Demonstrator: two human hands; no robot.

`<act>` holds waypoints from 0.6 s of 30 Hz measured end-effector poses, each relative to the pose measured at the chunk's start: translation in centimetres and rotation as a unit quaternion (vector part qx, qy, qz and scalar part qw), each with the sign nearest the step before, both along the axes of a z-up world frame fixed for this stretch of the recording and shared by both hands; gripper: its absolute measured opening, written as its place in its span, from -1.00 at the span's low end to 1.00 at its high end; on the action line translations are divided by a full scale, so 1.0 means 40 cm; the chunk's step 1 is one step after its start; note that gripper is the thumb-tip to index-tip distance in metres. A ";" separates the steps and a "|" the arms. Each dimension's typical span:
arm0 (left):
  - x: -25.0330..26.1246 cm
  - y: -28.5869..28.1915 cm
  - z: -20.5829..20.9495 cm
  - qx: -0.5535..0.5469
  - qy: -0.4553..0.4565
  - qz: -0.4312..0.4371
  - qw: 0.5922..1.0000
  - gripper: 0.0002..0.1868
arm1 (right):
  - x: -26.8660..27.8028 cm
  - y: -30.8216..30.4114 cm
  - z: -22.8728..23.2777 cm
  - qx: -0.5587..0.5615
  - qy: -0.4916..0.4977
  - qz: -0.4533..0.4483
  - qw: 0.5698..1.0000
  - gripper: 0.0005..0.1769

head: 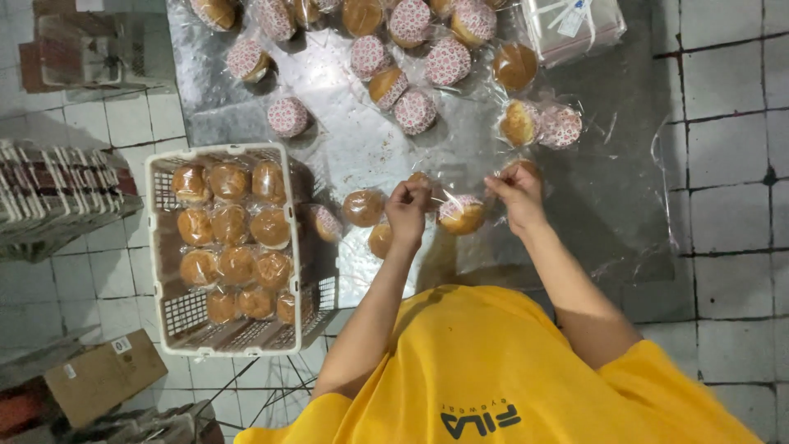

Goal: The person places individual baked goods into plastic bags by hand and then arranges the packaged items into a plastic crate.

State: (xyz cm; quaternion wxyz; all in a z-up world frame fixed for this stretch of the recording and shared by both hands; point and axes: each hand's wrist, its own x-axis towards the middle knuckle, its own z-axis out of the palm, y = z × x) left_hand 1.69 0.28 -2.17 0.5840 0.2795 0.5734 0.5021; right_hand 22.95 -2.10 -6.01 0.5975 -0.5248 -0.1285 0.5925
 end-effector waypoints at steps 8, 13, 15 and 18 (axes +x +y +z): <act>-0.034 -0.162 -0.349 -0.276 0.153 -0.078 0.946 -0.75 | -0.030 -0.236 -0.214 -0.331 -0.039 0.133 0.933 -0.78; -0.063 -0.169 -0.369 -0.383 -0.050 0.082 0.919 -0.72 | 0.019 -0.157 -0.135 -0.213 -0.195 0.128 0.949 -0.54; -0.062 -0.168 -0.363 -0.372 -0.044 0.036 0.927 -0.63 | 0.061 -0.051 -0.088 -0.085 -0.264 0.106 0.955 -0.73; -0.066 -0.197 -0.331 -0.393 -0.027 0.030 0.919 -0.44 | 0.112 0.130 0.036 0.017 -0.577 0.013 0.816 -0.41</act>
